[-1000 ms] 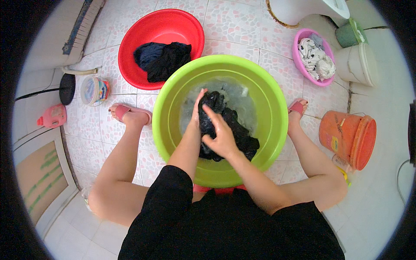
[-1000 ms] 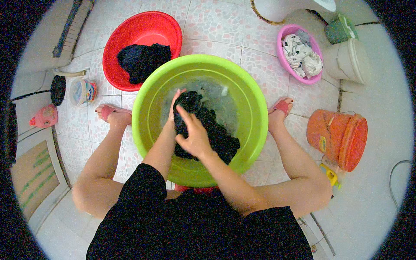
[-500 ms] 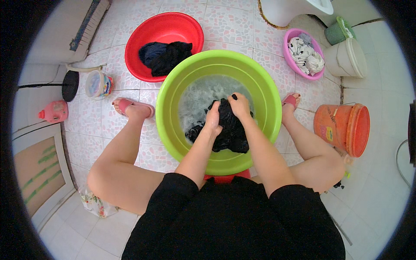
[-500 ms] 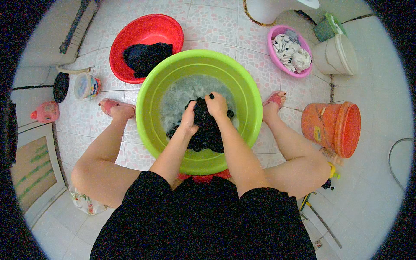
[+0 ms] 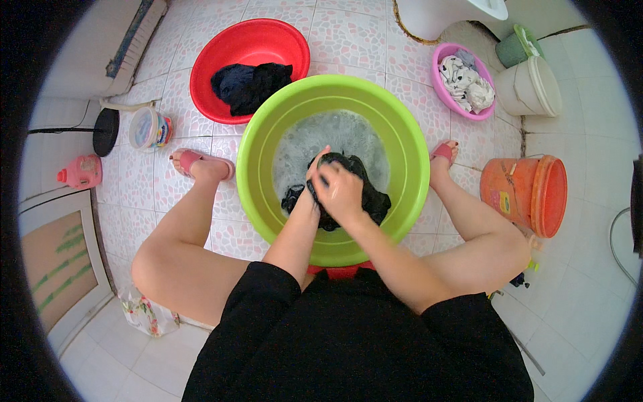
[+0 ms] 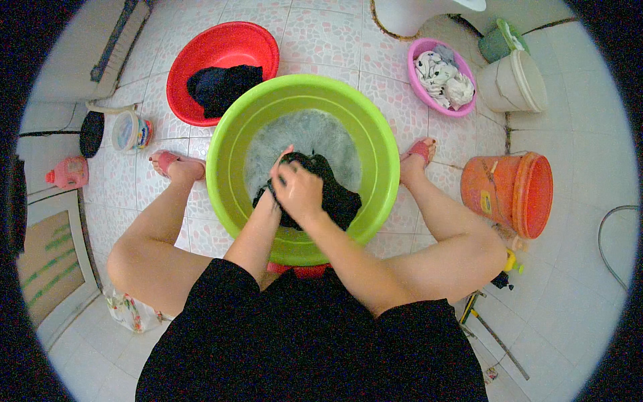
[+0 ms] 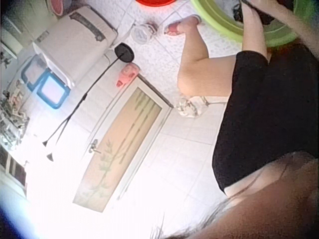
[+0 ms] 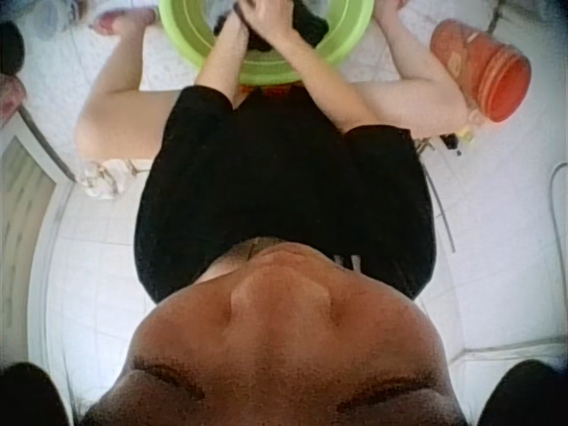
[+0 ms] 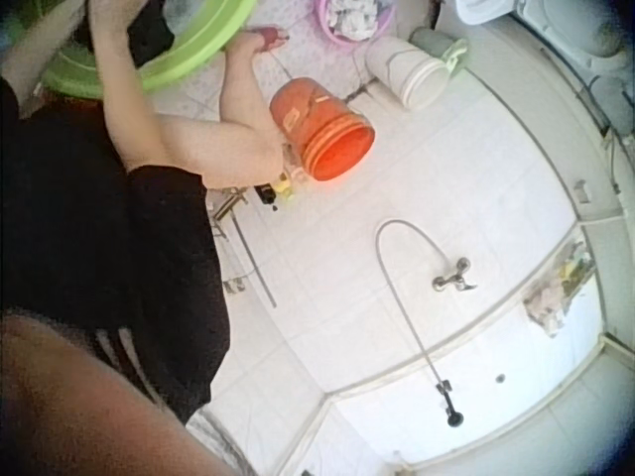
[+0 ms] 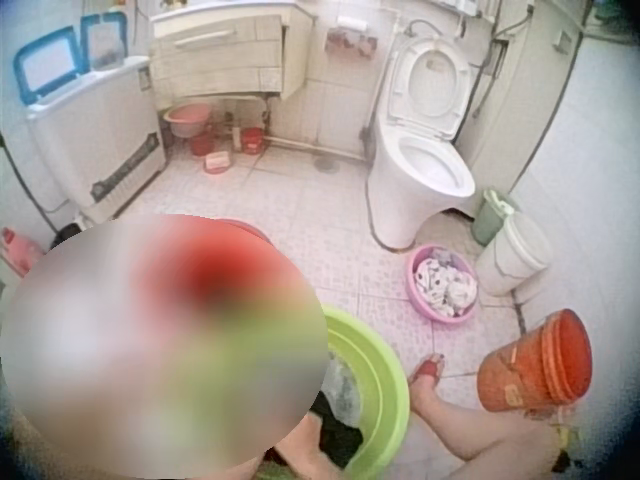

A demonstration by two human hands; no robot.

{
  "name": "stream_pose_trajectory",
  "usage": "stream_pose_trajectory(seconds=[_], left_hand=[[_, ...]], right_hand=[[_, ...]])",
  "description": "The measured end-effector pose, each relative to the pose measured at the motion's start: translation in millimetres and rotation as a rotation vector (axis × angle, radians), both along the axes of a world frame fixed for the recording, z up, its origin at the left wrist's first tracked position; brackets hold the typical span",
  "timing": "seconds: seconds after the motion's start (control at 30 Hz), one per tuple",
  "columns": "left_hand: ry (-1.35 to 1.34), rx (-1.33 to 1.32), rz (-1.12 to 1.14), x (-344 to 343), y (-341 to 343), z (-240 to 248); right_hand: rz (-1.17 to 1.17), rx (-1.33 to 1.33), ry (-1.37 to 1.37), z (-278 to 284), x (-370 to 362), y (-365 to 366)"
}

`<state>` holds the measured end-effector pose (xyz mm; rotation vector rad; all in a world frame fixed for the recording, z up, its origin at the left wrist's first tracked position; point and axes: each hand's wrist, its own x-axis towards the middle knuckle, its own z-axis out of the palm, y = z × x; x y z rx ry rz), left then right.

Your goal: The person washes black clothing by hand in a green basin filled with soapy water, rubbing and squeezing the fabric repeatedly while sitting on a stool.

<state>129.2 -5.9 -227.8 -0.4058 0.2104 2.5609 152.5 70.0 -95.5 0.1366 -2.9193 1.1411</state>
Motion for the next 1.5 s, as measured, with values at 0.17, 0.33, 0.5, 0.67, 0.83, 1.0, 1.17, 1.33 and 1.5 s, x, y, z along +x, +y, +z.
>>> stream_pose_trajectory(seconds=[0.17,0.33,0.5,0.67,0.83,1.0,1.17,1.33,1.5], left_hand=[[-0.324,-0.494,-0.09,-1,60,82],[-0.42,-0.578,-0.031,-5,41,90],[-0.177,-0.666,-0.073,-18,12,53],[-0.215,-0.302,-0.057,-2,10,35],[-0.21,-0.504,-0.085,14,33,59],[-0.282,-0.771,-0.337,6,45,85],[-0.303,-0.891,0.0,-22,-3,111],[-0.212,-1.066,0.359,-37,-42,84],[0.108,-1.602,0.38,-43,-49,62]], right_hand=[[-0.27,0.018,-0.393,-57,-58,88],[-0.251,-0.357,-0.326,-44,-38,70],[-0.05,-0.271,-0.054,13,14,28],[0.01,-0.056,0.155,6,23,5],[-0.187,0.093,-0.052,-25,-18,45],[-0.089,-0.011,-0.4,-54,-47,105],[0.048,-0.139,-0.717,-9,-60,135],[0.506,0.136,-1.026,-45,-87,165],[0.159,0.074,-0.469,-83,-97,144]])
